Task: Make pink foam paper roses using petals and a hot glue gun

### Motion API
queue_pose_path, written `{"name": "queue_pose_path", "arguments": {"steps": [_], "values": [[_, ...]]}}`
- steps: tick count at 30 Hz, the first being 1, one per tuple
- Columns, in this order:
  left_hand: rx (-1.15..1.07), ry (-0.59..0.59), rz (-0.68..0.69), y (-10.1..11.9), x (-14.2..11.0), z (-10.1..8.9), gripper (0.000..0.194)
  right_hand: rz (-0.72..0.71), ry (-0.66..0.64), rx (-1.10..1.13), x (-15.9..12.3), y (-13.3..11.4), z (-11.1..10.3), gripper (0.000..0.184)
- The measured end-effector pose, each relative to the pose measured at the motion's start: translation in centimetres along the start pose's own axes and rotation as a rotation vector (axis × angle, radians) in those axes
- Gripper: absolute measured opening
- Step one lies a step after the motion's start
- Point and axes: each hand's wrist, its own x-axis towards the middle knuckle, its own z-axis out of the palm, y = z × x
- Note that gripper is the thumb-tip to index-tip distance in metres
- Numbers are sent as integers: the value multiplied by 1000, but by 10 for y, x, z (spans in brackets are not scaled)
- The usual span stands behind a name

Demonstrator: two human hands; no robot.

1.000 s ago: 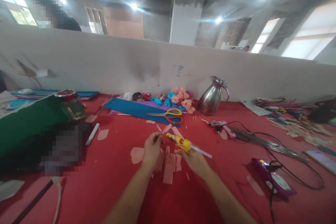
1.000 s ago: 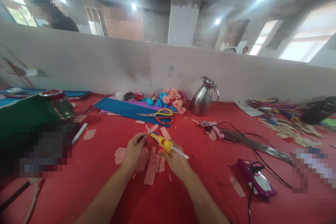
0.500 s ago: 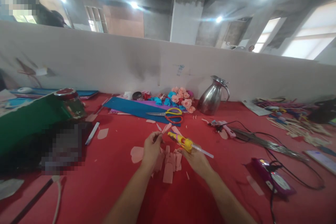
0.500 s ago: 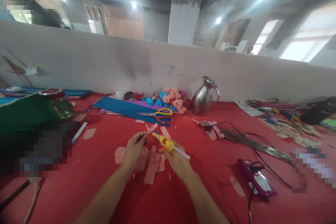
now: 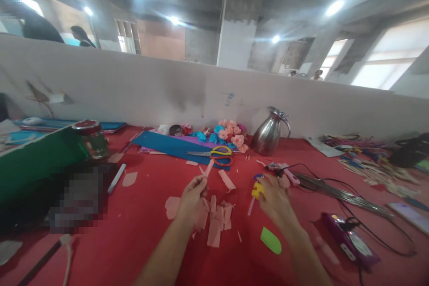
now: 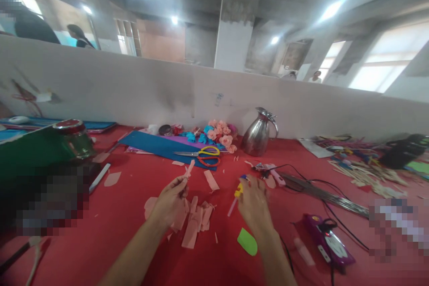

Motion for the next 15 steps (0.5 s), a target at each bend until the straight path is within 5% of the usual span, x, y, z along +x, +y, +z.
{"name": "queue_pose_path", "arguments": {"steps": [3,7,15], "values": [[-85,-3,-80,3,-5,5,25,-147,-93,463,3,-54,5,26],[-179,-35,-117,6,-12,12,25,14,-231,1061,8,-108,27,22],[-187,-57,-133,-9,-6,7,30,214,-189,1403,7,-108,52,20]]}}
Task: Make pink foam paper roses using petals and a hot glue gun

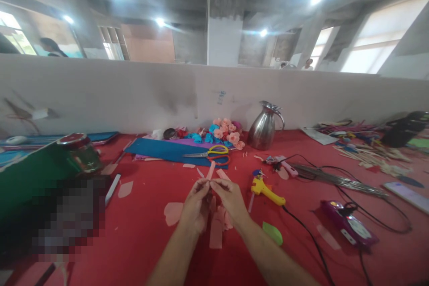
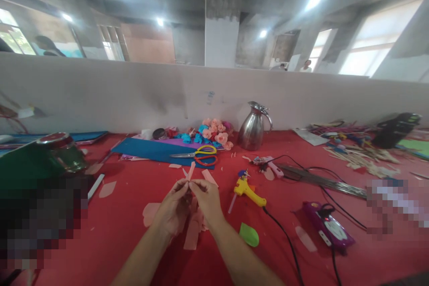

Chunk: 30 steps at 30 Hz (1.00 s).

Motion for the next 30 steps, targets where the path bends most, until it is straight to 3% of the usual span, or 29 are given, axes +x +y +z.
{"name": "queue_pose_path", "arguments": {"steps": [8,13,17,23,30], "values": [[27,6,-28,-2,-1,3,29,-4,14,39,-1,2,-3,17],[17,96,-115,7,-4,7,20,-3,-48,52,-3,-1,-5,16],[84,109,-92,12,-5,7,12,-12,-91,15,-3,0,-6,17],[142,92,-76,13,-7,9,12,-29,1,-104,-2,3,-7,16],[200,93,-41,13,-11,14,20,-217,47,-329,-6,-2,-8,13]]}}
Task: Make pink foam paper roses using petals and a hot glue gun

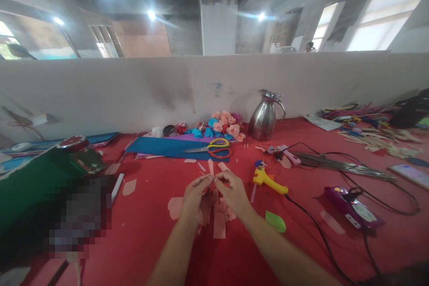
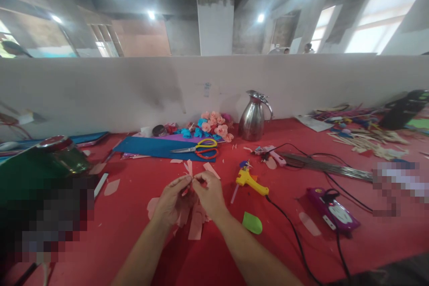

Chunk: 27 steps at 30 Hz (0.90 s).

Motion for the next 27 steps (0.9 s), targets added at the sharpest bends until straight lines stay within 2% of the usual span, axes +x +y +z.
{"name": "queue_pose_path", "arguments": {"steps": [3,7,15,21,27], "values": [[12,-17,40,0,-2,3,24,-75,4,-81,-2,-4,-1,13],[65,-38,112,1,-4,4,27,-106,-14,-123,-3,-8,-1,12],[257,-19,353,-2,8,-10,24,-70,-88,-4,-2,0,3,15],[271,-121,302,-3,6,-9,32,3,-112,129,0,4,4,15],[501,-102,476,-2,4,-10,22,-76,-77,30,1,5,1,14]]}}
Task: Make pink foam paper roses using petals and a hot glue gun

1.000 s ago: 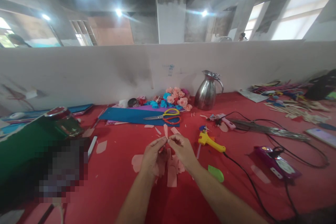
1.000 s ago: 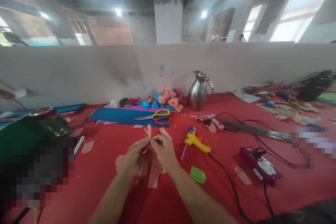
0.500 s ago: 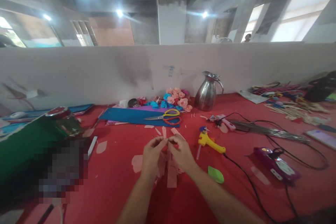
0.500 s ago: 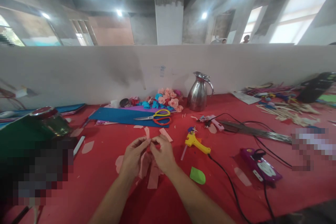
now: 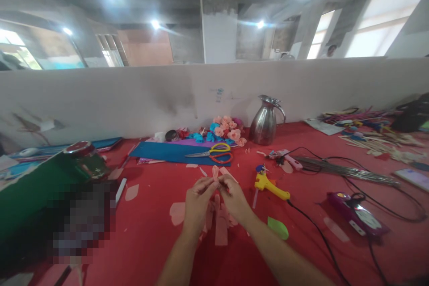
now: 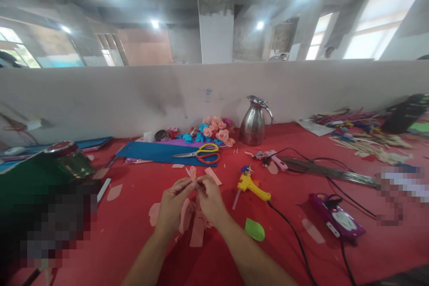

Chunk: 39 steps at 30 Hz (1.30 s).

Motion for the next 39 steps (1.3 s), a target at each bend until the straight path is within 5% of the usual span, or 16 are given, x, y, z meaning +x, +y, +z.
{"name": "queue_pose_path", "arguments": {"steps": [10,18,32,39], "values": [[176,104,85,-4,3,-5,21,15,-44,67,-1,-3,6,11],[221,54,133,-8,3,-4,23,16,-92,267,-2,-5,5,13],[294,98,183,-4,2,-3,18,5,-47,85,0,-8,1,17],[268,-7,146,-4,4,-3,22,36,-48,88,-2,-7,1,18]]}}
